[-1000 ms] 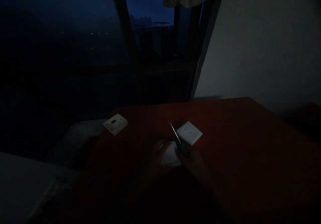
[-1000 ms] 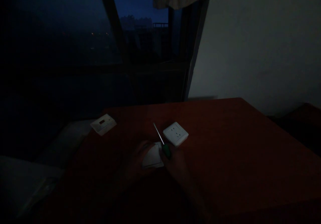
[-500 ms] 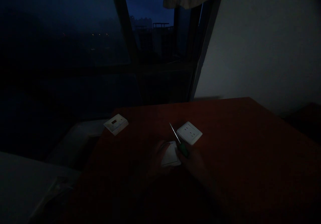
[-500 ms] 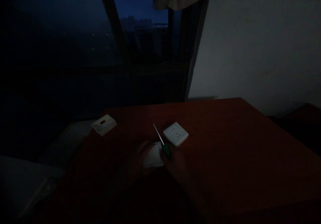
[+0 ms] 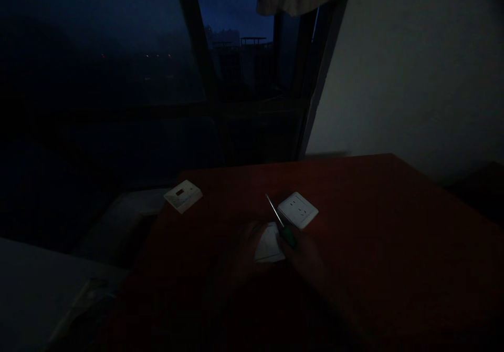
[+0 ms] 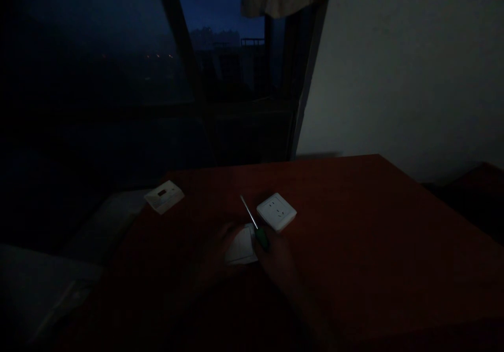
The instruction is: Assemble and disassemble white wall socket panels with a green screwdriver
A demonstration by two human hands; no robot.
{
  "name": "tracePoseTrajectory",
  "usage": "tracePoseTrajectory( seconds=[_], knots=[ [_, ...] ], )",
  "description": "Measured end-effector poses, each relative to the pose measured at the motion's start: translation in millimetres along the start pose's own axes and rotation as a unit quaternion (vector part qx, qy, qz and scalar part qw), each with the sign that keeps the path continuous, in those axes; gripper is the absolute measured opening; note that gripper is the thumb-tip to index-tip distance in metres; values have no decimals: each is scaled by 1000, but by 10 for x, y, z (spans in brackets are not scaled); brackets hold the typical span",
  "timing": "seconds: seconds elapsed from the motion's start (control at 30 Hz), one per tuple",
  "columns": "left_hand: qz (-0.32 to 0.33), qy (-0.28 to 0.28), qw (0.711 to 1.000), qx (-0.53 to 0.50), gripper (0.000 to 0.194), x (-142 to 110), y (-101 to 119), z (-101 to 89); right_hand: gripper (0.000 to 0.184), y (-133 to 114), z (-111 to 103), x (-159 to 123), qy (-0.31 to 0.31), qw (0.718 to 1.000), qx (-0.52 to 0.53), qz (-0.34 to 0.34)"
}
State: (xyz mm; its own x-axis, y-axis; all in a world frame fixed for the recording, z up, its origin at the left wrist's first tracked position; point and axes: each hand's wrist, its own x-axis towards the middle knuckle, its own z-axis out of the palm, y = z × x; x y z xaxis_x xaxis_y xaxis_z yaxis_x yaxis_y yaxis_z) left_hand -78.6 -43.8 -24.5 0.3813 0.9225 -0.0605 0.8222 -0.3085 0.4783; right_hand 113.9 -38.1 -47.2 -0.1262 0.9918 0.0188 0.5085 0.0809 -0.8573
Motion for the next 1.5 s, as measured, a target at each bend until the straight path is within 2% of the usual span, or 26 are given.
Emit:
tracePoseTrajectory(
  seconds=[0.17, 0.27, 0.4, 0.6, 0.77, 0.9, 1.0, 1.13, 1.27, 1.37, 1.5],
  knots=[
    [-35, -12, 999, 11, 89, 28, 70, -17, 30, 21, -8, -23, -3, 1000, 6, -1],
    [-65, 0, 998, 23, 89, 28, 85, -37, 33, 18, -17, -28, 1, 1000, 9, -9],
    [-100, 43, 994, 28, 86, -27, 23, -166, 33, 5, -25, -34, -2, 1000, -1, -10],
    [-88, 116, 988, 42, 79, -124, -218, -350, 31, 5, -22, -51, 10, 1000, -3, -8],
    [-104, 145, 981, 77, 75, -150, -342, -434, 32, 9, -20, -50, 13, 1000, 0, -8],
    [-103, 175, 973, 109, 71, -269, -516, -569, 30, 27, -12, -38, 12, 1000, -16, -10],
    [-169, 196, 958, 126, 64, -432, -736, -682, 30, 21, -16, -35, 5, 1000, -16, -3],
    [-252, 231, 926, 162, 68, -631, -983, -787, 29, -15, -29, -43, 6, 1000, -15, 2],
    [-325, 222, 908, 142, 65, -730, -1128, -815, 27, -26, -30, -48, 6, 1000, -14, 4],
    [-313, 206, 920, 115, 62, -764, -1231, -826, 27, -15, -26, -47, 4, 1000, -12, 3],
    [-272, 176, 941, 96, 72, -793, -1331, -875, 30, -15, -27, -49, 6, 1000, -13, 1]
  ],
)
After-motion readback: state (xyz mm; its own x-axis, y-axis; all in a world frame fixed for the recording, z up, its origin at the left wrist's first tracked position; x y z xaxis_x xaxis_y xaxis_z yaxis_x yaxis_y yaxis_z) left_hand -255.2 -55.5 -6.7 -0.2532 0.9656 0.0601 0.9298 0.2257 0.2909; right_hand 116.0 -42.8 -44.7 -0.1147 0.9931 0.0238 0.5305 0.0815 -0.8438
